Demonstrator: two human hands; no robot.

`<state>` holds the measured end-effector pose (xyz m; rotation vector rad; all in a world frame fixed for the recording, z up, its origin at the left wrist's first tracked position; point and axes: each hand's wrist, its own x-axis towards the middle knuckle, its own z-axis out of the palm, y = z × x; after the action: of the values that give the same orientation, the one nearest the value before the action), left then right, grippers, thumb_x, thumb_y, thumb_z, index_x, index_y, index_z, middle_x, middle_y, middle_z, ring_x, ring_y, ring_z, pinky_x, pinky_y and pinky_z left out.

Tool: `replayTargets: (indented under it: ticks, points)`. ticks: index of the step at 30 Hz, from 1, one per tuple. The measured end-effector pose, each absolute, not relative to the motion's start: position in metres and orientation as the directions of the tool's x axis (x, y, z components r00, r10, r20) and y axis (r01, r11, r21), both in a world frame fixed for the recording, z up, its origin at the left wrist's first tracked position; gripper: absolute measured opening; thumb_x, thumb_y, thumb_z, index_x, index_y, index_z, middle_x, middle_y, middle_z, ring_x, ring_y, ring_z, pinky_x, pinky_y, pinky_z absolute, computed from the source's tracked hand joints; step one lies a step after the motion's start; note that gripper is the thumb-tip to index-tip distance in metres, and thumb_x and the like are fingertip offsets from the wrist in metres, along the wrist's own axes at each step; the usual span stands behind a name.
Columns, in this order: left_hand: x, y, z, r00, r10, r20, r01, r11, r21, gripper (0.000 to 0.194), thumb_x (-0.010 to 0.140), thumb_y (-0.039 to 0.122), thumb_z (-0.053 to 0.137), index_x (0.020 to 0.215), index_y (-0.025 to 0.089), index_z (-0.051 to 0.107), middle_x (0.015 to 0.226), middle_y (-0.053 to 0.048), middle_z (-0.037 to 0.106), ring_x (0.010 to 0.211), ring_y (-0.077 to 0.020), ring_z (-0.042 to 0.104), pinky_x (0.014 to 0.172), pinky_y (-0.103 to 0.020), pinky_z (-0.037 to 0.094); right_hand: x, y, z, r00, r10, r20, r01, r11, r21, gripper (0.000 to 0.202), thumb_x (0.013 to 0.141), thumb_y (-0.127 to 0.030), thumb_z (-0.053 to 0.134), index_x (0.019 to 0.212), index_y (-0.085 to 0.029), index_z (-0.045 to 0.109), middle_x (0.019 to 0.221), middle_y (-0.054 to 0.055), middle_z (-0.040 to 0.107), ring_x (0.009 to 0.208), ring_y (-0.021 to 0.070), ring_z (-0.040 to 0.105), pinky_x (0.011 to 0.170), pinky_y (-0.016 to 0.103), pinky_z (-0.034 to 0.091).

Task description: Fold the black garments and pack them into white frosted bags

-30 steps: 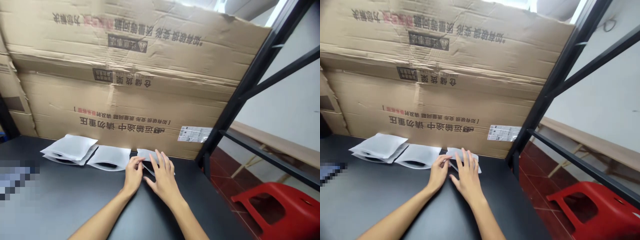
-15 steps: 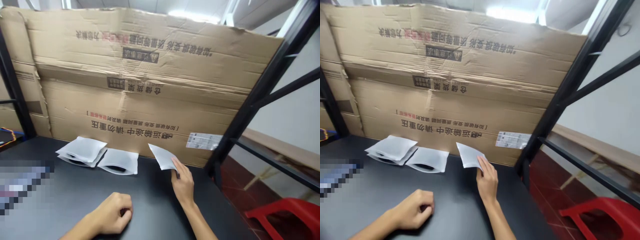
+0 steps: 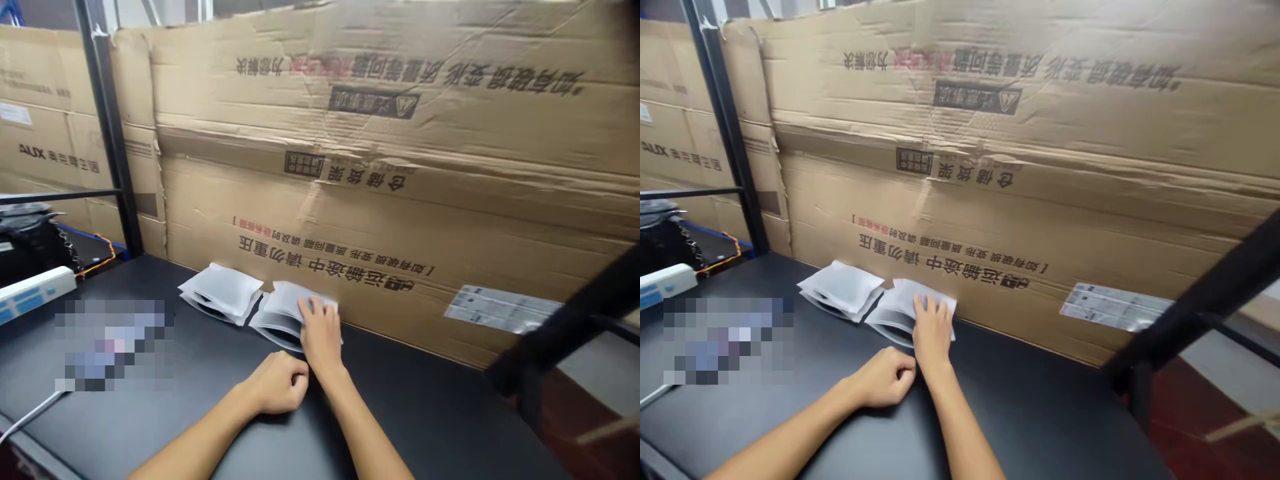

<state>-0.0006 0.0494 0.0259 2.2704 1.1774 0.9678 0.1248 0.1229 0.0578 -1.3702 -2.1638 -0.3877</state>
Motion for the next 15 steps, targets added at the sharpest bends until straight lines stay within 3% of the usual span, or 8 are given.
replayTargets:
  ticks: [4,7,9,12,15]
  points:
    - [-0.004,0.052,0.025,0.359,0.813,0.459,0.556,-0.581,0.594,0.021,0.066,0.007,0.051,0.050,0.020,0.045,0.049,0.005,0.047,0.045,-0.0100,0.027,0.049,-0.027,0.022,0.128,0.126,0.035,-0.386,0.764,0.516,0.868,0.491,-0.077,0.055,0.085,-0.024,0.060,0.140,-0.025,0.051,0.140,0.010,0.057,0.107,0.0298,0.055,0.090,0.046,0.047]
    - [-0.004,0.052,0.024,0.294,0.795,0.531,0.565,-0.593,0.574,0.021,0.066,0.007,0.052,0.051,0.021,0.048,0.050,0.004,0.051,0.046,-0.0107,0.035,0.050,-0.026,0.026,0.148,0.108,0.034,-0.379,0.732,0.566,0.823,0.547,-0.156,0.058,0.091,-0.044,0.056,0.145,-0.024,0.043,0.147,0.010,0.050,0.123,0.0300,0.050,0.099,0.048,0.044]
    - [-0.007,0.054,0.025,0.198,0.786,0.586,0.582,-0.575,0.575,0.021,0.070,0.008,0.052,0.054,0.021,0.052,0.054,0.002,0.055,0.050,-0.0119,0.044,0.052,-0.025,0.032,0.166,0.087,0.033,-0.324,0.708,0.627,0.782,0.574,-0.244,0.050,0.094,-0.046,0.052,0.140,-0.026,0.049,0.143,0.010,0.054,0.125,0.0294,0.050,0.102,0.050,0.043]
    - [-0.024,0.063,0.032,-0.067,0.755,0.653,0.615,-0.484,0.623,0.022,0.079,0.010,0.049,0.064,0.022,0.059,0.064,0.000,0.061,0.059,-0.0147,0.055,0.062,-0.025,0.042,0.194,0.055,0.027,-0.184,0.717,0.673,0.743,0.549,-0.382,0.034,0.094,-0.046,0.050,0.118,-0.028,0.066,0.118,0.008,0.069,0.112,0.0279,0.061,0.097,0.047,0.049]
    - [-0.053,0.077,0.041,-0.426,0.633,0.647,0.608,-0.330,0.723,0.021,0.085,0.012,0.046,0.088,0.022,0.064,0.088,-0.004,0.066,0.086,-0.0209,0.063,0.083,-0.033,0.048,0.214,0.038,0.023,-0.028,0.757,0.653,0.714,0.473,-0.517,0.035,0.092,-0.051,0.051,0.101,-0.026,0.073,0.099,0.007,0.074,0.091,0.0259,0.068,0.085,0.040,0.055]
